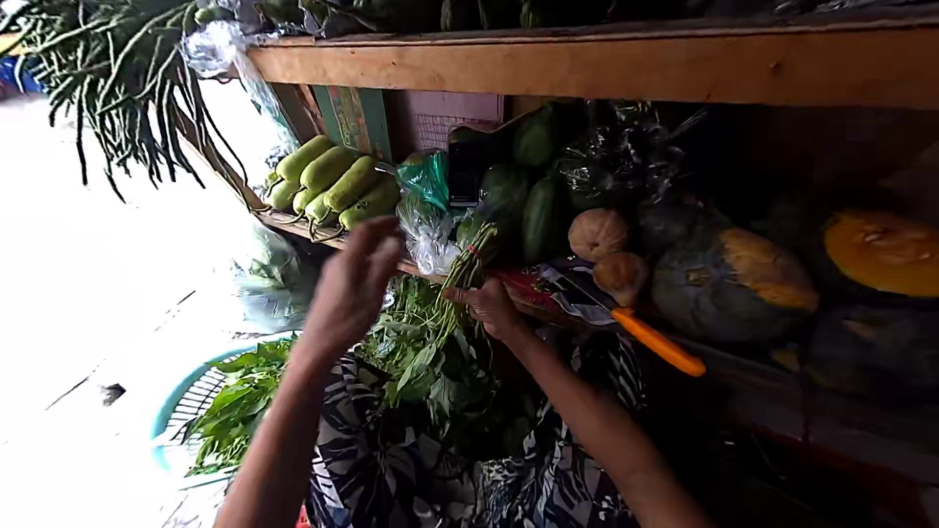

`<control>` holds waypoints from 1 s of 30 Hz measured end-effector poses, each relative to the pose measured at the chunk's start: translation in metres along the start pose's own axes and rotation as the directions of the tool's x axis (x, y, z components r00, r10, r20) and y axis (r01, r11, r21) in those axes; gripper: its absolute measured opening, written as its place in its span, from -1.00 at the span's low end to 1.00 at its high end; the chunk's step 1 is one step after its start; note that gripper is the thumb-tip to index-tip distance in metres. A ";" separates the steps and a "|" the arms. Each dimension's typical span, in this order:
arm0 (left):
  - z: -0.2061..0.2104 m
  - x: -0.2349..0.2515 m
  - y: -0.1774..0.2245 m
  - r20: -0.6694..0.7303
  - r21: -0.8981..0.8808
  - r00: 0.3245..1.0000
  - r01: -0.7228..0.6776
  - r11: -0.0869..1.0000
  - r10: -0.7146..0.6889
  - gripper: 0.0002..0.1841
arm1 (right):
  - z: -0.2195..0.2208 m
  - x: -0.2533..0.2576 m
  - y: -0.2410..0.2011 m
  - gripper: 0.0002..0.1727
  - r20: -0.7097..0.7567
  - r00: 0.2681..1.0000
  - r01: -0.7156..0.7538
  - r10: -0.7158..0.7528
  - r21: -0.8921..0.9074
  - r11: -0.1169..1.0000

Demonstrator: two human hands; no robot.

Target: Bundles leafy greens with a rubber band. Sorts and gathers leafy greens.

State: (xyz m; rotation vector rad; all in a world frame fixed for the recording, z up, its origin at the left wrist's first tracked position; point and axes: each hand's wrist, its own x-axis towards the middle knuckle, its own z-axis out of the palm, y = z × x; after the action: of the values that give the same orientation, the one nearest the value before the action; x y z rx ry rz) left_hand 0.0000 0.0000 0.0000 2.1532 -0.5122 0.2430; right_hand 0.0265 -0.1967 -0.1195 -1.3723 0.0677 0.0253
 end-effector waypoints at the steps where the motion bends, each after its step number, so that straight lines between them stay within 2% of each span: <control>1: 0.035 0.008 -0.016 0.129 -0.048 0.987 0.102 0.994 -0.095 -0.48 | 0.000 0.002 0.003 -0.58 0.012 1.000 -0.012 0.012 -0.022 1.000; 2: 0.062 0.012 -0.036 0.229 -0.126 0.963 0.177 0.976 -0.145 -0.46 | -0.002 0.002 0.006 -0.57 0.033 0.999 -0.015 0.016 -0.025 1.000; 4: 0.093 0.017 -0.074 0.315 -0.292 0.937 0.245 0.924 -0.149 -0.52 | -0.010 0.000 0.005 -0.53 0.113 0.993 -0.018 0.022 -0.028 0.999; 6: 0.100 0.019 -0.097 0.300 -0.427 0.942 0.274 0.862 -0.150 -0.74 | -0.026 0.002 0.004 -0.57 0.183 0.983 -0.020 0.026 -0.031 0.999; 9: 0.102 0.027 -0.118 0.319 -0.501 0.927 0.340 0.796 -0.195 -0.77 | -0.033 0.024 0.015 -0.80 0.157 0.987 -0.038 0.029 0.058 0.998; 12: 0.136 0.007 -0.135 0.379 -0.433 0.890 0.413 0.801 -0.254 -0.61 | -0.016 0.045 0.057 -0.73 0.060 0.992 -0.115 0.112 0.049 0.992; 15: 0.141 0.004 -0.141 0.410 -0.254 0.888 0.330 0.909 -0.208 -0.45 | -0.018 0.054 0.057 -0.73 -0.050 0.989 -0.139 0.142 0.073 0.988; 17: 0.136 0.004 -0.140 0.327 -0.215 0.930 0.249 0.945 -0.170 -0.61 | -0.032 0.048 0.034 -0.74 -0.012 0.994 -0.109 0.111 0.073 0.991; 18: 0.131 0.007 -0.142 0.276 -0.229 0.947 0.231 0.946 -0.164 -0.67 | -0.044 0.044 0.019 -0.67 0.019 0.996 -0.088 0.087 0.050 0.995; 19: 0.125 0.010 -0.146 0.230 -0.260 0.957 0.234 0.937 -0.175 -0.68 | -0.060 0.042 0.006 -0.64 0.049 0.997 -0.067 0.066 0.027 0.997; 21: 0.115 0.015 -0.149 0.141 -0.348 0.961 0.274 0.896 -0.239 -0.66 | -0.094 0.041 -0.007 -0.75 0.047 0.998 -0.034 0.030 0.082 0.996; 23: 0.111 0.022 -0.150 0.079 -0.448 0.949 0.308 0.839 -0.306 -0.67 | -0.115 0.042 -0.007 -0.63 -0.016 1.000 -0.011 0.014 0.179 0.984; 26: 0.112 0.019 -0.157 0.066 -0.492 0.949 0.300 0.817 -0.309 -0.70 | -0.102 0.043 0.006 -0.58 -0.036 0.999 -0.004 0.008 0.108 0.994; 30: 0.125 0.014 -0.149 0.095 -0.474 0.949 0.309 0.825 -0.300 -0.75 | -0.054 0.042 0.034 -0.81 -0.081 0.997 0.012 -0.013 -0.022 1.000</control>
State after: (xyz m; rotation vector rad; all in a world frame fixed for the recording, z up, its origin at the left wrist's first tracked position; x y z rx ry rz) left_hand 0.0771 -0.0267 -0.1768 1.7069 -0.1974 -0.0808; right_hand 0.0646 -0.2440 -0.1660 -1.3951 0.1270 -0.0400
